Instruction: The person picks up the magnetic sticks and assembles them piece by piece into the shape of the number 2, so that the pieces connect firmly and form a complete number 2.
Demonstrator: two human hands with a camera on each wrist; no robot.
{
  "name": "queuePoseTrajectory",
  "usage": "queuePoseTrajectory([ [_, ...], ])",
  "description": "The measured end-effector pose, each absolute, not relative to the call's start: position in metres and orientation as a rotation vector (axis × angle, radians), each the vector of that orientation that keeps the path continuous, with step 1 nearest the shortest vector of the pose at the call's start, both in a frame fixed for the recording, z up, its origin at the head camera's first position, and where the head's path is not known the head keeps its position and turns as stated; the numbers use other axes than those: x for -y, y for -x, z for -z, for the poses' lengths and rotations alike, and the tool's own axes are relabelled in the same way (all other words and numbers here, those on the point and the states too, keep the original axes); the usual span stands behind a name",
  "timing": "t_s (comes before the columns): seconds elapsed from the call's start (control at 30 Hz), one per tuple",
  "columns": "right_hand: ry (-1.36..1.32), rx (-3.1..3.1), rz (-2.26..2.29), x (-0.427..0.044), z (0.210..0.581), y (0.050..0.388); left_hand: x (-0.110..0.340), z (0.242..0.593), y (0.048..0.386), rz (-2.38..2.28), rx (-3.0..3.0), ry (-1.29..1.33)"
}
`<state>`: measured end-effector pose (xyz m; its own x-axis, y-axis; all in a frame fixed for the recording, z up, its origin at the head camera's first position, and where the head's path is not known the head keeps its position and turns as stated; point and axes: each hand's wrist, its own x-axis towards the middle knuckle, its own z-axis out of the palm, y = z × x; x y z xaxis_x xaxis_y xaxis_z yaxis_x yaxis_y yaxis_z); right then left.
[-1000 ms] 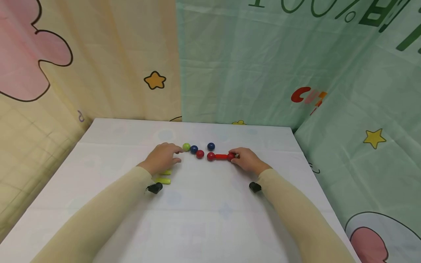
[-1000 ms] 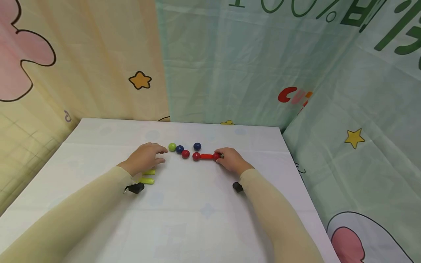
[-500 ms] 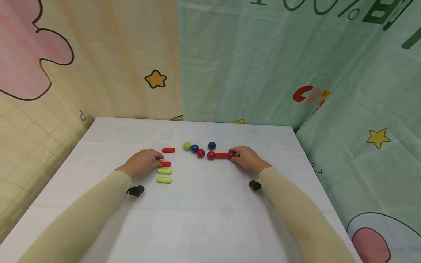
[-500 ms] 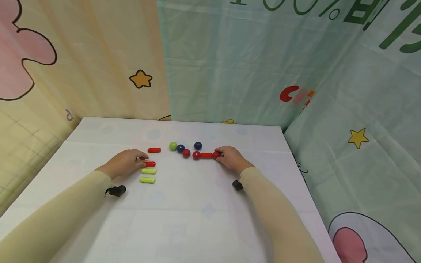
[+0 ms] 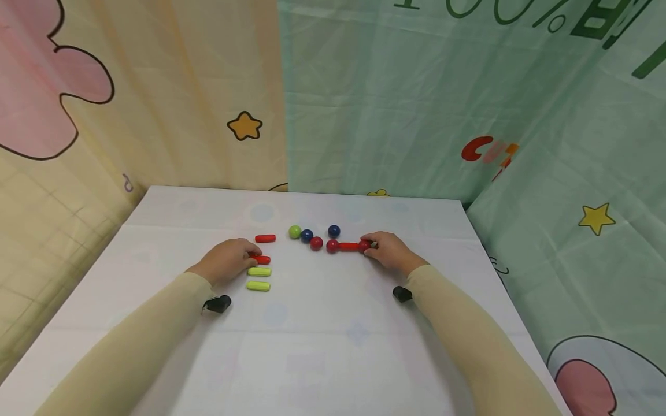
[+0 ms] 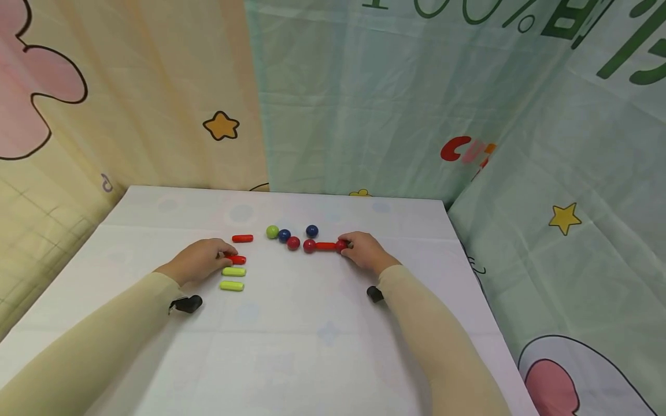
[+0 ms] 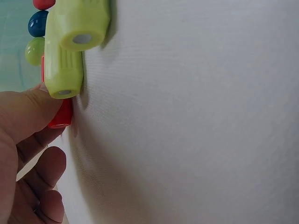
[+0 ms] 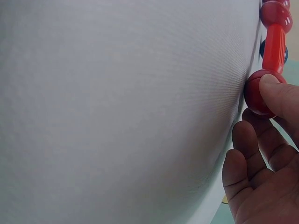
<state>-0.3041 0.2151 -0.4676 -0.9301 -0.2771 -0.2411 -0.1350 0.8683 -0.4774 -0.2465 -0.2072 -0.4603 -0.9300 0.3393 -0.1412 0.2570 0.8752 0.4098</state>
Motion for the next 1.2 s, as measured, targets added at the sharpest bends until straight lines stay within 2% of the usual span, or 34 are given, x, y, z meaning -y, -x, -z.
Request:
queuePoseTrajectory([
  [0.3, 0.29, -2.74, 0.666, -0.213, 0.466, 0.304, 0.206, 0.462, 0.244, -0.603, -2.81, -0.387],
  [0.7, 0.327, -2.704, 0.665, -0.221, 0.463, 0.304, 0.195, 0.462, 0.246, -0.561, -2.865, -0.465],
  [1.2, 0.364, -2.73, 0.63, -0.22, 0.463, 0.307, 0.158, 0.472, 0.255, -0.696, -2.837, -0.433],
])
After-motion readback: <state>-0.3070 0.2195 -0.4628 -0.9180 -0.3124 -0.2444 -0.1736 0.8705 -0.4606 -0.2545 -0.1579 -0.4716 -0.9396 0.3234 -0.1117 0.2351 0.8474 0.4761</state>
